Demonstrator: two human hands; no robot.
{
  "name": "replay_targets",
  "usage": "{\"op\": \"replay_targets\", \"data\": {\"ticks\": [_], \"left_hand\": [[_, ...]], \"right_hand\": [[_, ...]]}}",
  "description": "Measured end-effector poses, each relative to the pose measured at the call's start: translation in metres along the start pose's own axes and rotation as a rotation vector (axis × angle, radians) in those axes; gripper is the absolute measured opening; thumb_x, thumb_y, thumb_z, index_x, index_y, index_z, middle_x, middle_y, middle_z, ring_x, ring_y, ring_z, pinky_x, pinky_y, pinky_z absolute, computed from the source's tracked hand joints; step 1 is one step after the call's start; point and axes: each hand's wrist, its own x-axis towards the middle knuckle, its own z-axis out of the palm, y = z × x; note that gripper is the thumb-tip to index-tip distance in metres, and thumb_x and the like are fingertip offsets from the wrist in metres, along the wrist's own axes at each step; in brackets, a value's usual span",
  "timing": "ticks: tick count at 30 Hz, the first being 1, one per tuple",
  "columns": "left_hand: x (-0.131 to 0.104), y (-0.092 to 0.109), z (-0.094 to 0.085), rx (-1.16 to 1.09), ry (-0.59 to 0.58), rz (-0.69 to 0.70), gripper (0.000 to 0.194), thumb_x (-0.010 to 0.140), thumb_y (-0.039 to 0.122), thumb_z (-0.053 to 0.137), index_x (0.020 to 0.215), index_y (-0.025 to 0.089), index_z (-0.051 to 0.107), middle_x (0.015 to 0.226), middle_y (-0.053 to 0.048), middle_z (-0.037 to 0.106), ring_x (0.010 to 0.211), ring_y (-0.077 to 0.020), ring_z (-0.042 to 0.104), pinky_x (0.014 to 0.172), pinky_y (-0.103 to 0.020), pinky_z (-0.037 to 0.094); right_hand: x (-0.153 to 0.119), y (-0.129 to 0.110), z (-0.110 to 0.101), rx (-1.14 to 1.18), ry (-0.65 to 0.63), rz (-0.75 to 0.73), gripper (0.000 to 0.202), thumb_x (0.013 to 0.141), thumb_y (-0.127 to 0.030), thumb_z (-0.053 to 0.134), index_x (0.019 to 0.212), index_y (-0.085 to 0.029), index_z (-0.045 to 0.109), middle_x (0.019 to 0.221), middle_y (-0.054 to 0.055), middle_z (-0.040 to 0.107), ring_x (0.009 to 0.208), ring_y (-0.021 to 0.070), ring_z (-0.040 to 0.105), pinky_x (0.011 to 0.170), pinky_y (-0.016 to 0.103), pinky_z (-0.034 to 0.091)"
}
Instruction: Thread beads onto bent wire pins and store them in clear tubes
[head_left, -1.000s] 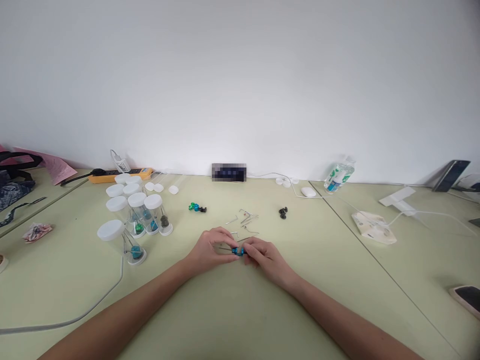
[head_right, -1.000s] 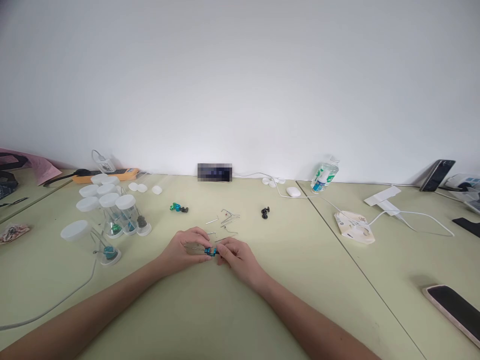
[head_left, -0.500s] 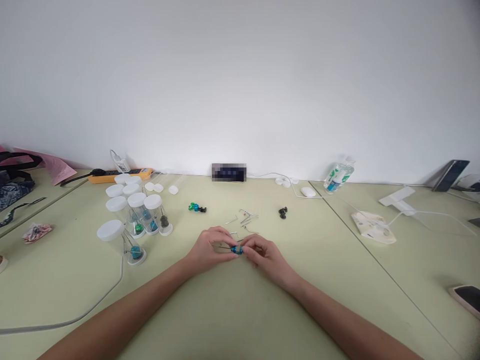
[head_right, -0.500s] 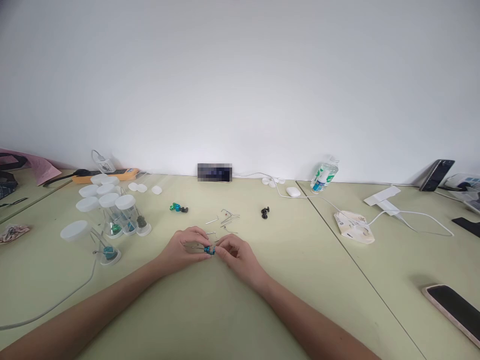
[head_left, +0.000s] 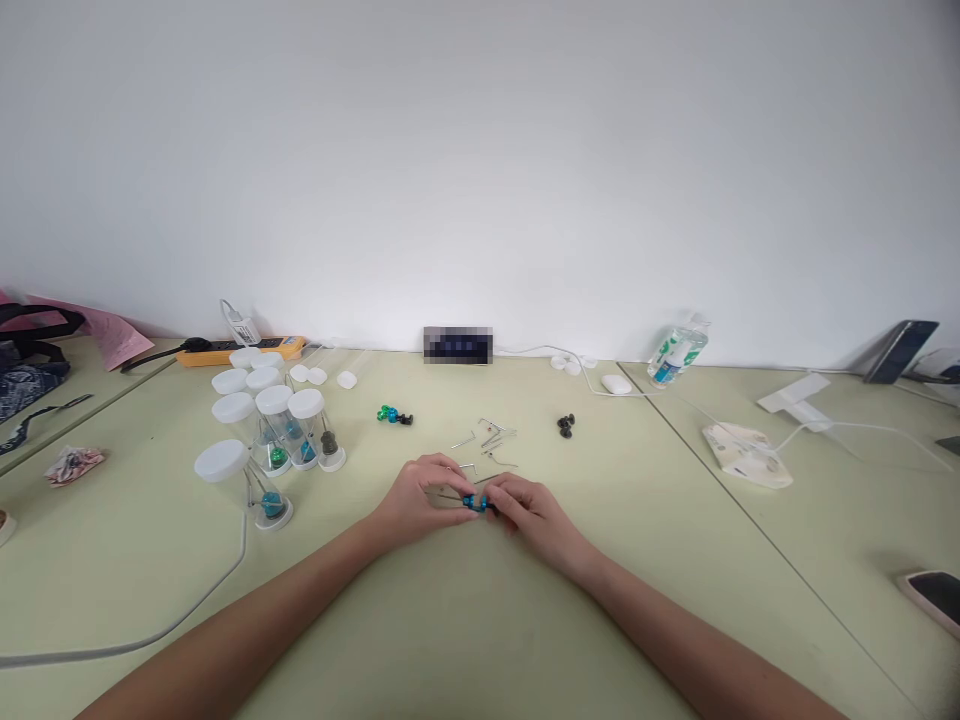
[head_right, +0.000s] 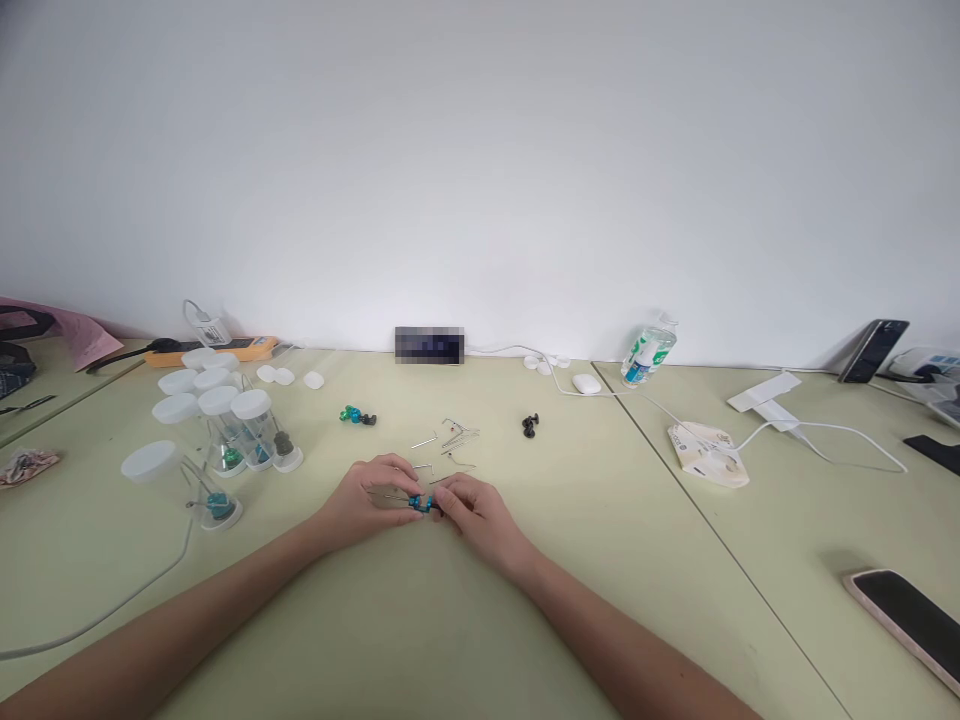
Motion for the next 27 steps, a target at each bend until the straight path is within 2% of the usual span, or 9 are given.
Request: {"op": "replay_targets", "data": {"ticks": [2, 6, 10, 15, 19, 24, 27], "left_hand": [[-0.0002, 0.0, -0.0001, 0.006, -0.003, -0.004, 0.018, 0.066, 0.029, 0.073, 0.082, 0.023, 0.072, 0.086, -0.004, 0.067, 0.086, -0.0178, 0.061, 0.082, -0.031, 0.05], [-0.0003, -0.0005, -0.0007, 0.003, 0.019, -0.011, 0.019, 0.065, 0.03, 0.073, 0.082, 0.022, 0.071, 0.088, -0.005, 0.066, 0.085, -0.0177, 0.061, 0.08, -0.03, 0.05], [-0.0005, 0.0006, -0.0005, 0.005, -0.012, 0.0, 0.018, 0.066, 0.03, 0.073, 0.083, 0.022, 0.072, 0.087, -0.004, 0.066, 0.086, -0.0174, 0.061, 0.081, -0.03, 0.05], [-0.0005, 0.0001, -0.0002, 0.005, 0.012, -0.011, 0.018, 0.066, 0.03, 0.073, 0.082, 0.022, 0.072, 0.088, -0.005, 0.066, 0.085, -0.0178, 0.061, 0.081, -0.031, 0.05], [-0.0005, 0.0004, 0.0003, 0.017, -0.015, 0.01, 0.019, 0.066, 0.03, 0.073, 0.083, 0.024, 0.072, 0.087, -0.004, 0.067, 0.087, -0.0181, 0.061, 0.083, -0.032, 0.05], [-0.0005, 0.0004, 0.0007, 0.018, 0.022, 0.0, 0.017, 0.066, 0.03, 0.073, 0.082, 0.023, 0.072, 0.087, -0.004, 0.067, 0.085, -0.0181, 0.061, 0.08, -0.031, 0.051], [-0.0004, 0.0009, 0.0011, 0.021, -0.006, 0.015, 0.018, 0.066, 0.031, 0.072, 0.083, 0.024, 0.072, 0.086, -0.004, 0.068, 0.086, -0.0181, 0.061, 0.081, -0.031, 0.05]], "right_hand": [[0.0001, 0.0007, 0.0, -0.01, 0.004, 0.003, 0.038, 0.089, -0.047, 0.042, 0.07, -0.019, 0.06, 0.087, 0.004, 0.058, 0.073, 0.0136, 0.053, 0.061, 0.026, 0.041], [0.0001, 0.0017, 0.0001, 0.048, 0.048, -0.019, 0.024, 0.081, -0.044, 0.057, 0.08, -0.02, 0.058, 0.101, 0.004, 0.057, 0.079, 0.0143, 0.053, 0.06, 0.024, 0.041], [-0.0007, -0.0013, -0.0007, -0.009, -0.011, 0.001, 0.04, 0.089, -0.046, 0.041, 0.066, -0.018, 0.058, 0.083, 0.003, 0.058, 0.071, 0.013, 0.052, 0.059, 0.025, 0.039], [-0.0005, -0.0033, -0.0002, 0.053, 0.033, -0.001, 0.025, 0.082, -0.045, 0.055, 0.078, -0.02, 0.059, 0.095, 0.003, 0.059, 0.075, 0.0138, 0.053, 0.06, 0.024, 0.04], [-0.0004, -0.0027, -0.0003, 0.001, -0.008, 0.017, 0.038, 0.089, -0.044, 0.043, 0.065, -0.018, 0.059, 0.077, 0.001, 0.057, 0.066, 0.0122, 0.05, 0.059, 0.025, 0.039], [-0.0003, -0.0018, -0.0002, 0.045, 0.044, -0.023, 0.026, 0.083, -0.043, 0.054, 0.074, -0.019, 0.06, 0.093, 0.004, 0.059, 0.077, 0.0146, 0.053, 0.06, 0.025, 0.041], [-0.0004, -0.0026, -0.0005, 0.005, 0.002, 0.003, 0.036, 0.088, -0.045, 0.045, 0.067, -0.019, 0.058, 0.079, 0.002, 0.057, 0.068, 0.0126, 0.051, 0.061, 0.025, 0.04]]}}
